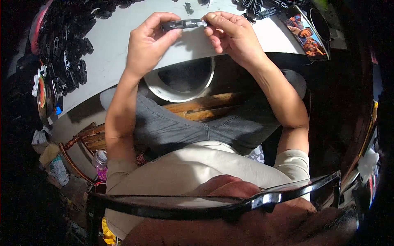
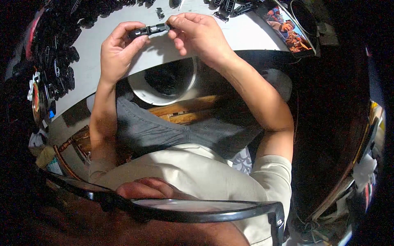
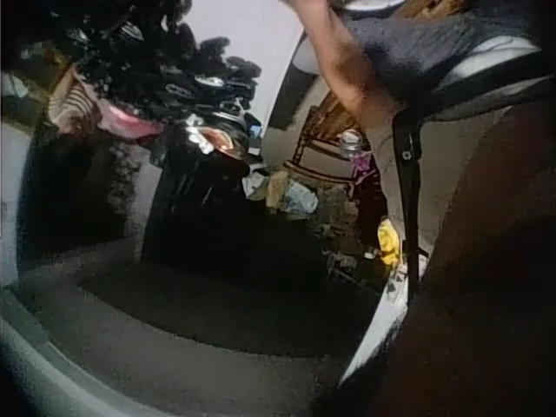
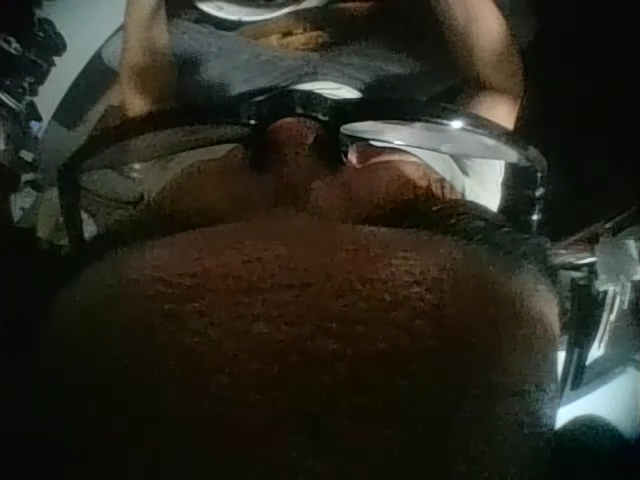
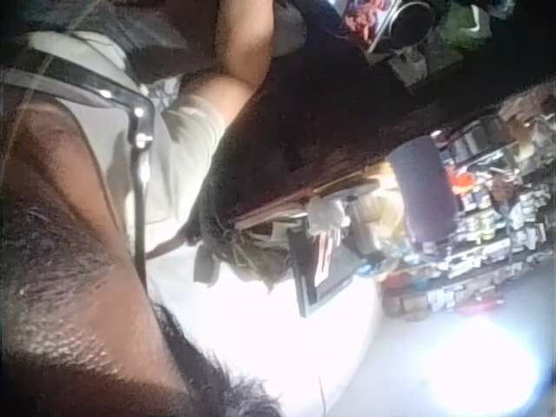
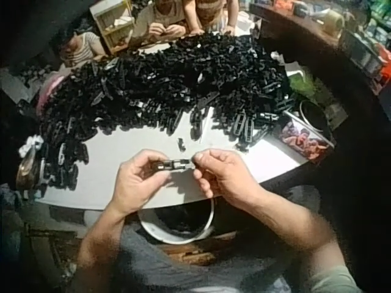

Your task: Assemble black lego pieces into a small structure.

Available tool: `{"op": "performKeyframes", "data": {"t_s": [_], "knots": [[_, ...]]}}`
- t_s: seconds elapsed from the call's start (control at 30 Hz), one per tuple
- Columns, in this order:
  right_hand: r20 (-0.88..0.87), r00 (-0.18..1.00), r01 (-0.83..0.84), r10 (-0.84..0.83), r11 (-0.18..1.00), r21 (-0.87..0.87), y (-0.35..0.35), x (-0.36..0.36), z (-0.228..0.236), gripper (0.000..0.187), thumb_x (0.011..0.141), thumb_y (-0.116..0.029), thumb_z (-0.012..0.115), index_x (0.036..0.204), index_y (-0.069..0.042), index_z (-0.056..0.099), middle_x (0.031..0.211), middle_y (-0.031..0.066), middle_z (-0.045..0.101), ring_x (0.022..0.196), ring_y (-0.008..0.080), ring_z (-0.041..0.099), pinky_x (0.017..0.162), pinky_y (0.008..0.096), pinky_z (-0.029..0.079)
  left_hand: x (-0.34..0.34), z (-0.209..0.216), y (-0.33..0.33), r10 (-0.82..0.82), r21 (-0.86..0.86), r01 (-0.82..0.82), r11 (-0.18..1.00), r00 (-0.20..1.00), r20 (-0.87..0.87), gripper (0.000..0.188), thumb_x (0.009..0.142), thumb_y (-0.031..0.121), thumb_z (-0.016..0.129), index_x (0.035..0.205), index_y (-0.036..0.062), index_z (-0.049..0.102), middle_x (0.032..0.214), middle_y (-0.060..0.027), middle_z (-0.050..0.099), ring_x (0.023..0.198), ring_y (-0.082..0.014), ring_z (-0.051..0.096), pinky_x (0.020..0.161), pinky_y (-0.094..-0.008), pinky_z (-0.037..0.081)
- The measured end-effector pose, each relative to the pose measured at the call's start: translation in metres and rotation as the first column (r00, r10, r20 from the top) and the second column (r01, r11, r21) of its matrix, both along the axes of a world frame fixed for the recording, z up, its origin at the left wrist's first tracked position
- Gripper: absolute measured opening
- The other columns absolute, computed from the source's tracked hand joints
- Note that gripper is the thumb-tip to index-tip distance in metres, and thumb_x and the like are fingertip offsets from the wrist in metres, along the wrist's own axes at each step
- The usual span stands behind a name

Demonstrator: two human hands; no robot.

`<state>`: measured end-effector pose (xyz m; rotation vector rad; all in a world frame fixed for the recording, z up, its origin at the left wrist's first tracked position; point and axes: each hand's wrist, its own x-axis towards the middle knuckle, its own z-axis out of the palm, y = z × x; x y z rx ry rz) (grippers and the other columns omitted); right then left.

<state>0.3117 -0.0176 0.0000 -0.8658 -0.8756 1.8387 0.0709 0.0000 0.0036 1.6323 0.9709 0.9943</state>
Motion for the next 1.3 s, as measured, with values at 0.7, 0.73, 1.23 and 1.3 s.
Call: {"op": "performKeyframes", "data": {"t_s": [0.7, 0.73, 1.23, 1.3], "knots": [[0.634, 0.71, -0.085, -0.306, 0.856, 0.51, -0.02, -0.024, -0.006, 0.015, 0.089, -0.015, 0.077, 0.095, -0.003, 0.071, 0.074, 0.0082, 0.071, 0.067, 0.0106, 0.067, 0.062, 0.0297, 0.055, 0.007, 0.002, -0.008, 0.036, 0.162, 0.02, 0.987, 0.942, -0.335, 0.025, 0.09, 0.006, 0.076, 0.115, 0.0054, 0.069, 0.1, -0.0017, 0.074, 0.088, -0.0084, 0.068, 0.077, -0.0252, 0.056], [0.586, 0.745, -0.051, -0.32, 0.847, 0.528, -0.019, -0.024, -0.009, 0.015, 0.09, -0.015, 0.076, 0.099, -0.003, 0.072, 0.076, 0.0083, 0.072, 0.068, 0.0114, 0.067, 0.063, 0.0301, 0.055, 0.008, 0.003, -0.007, 0.033, 0.149, 0.02, 0.989, 0.939, -0.343, 0.025, 0.09, 0.006, 0.076, 0.115, 0.0051, 0.069, 0.1, -0.0013, 0.074, 0.088, -0.0084, 0.068, 0.077, -0.0251, 0.056], [0.299, 0.947, 0.081, -0.114, 0.989, 0.122, -0.012, -0.015, 0.012, 0.016, 0.101, -0.015, 0.066, 0.103, 0.0, 0.065, 0.09, 0.0114, 0.076, 0.074, 0.0134, 0.074, 0.059, 0.024, 0.057, 0.013, -0.001, -0.011, 0.03, 0.174, 0.02, 0.985, 0.96, -0.278, 0.025, 0.088, 0.008, 0.076, 0.112, 0.0074, 0.071, 0.083, -0.0051, 0.072, 0.072, -0.0103, 0.068, 0.066, -0.0276, 0.055], [0.29, 0.954, 0.049, -0.077, 0.993, 0.105, -0.013, -0.014, 0.008, 0.016, 0.1, -0.015, 0.066, 0.105, 0.0, 0.066, 0.088, 0.0105, 0.076, 0.073, 0.0128, 0.073, 0.057, 0.0236, 0.056, 0.015, 0.002, -0.012, 0.018, 0.167, 0.031, 0.985, 0.959, -0.282, 0.025, 0.088, 0.008, 0.076, 0.112, 0.0072, 0.07, 0.083, -0.0047, 0.072, 0.071, -0.0097, 0.067, 0.066, -0.0274, 0.054]]}}
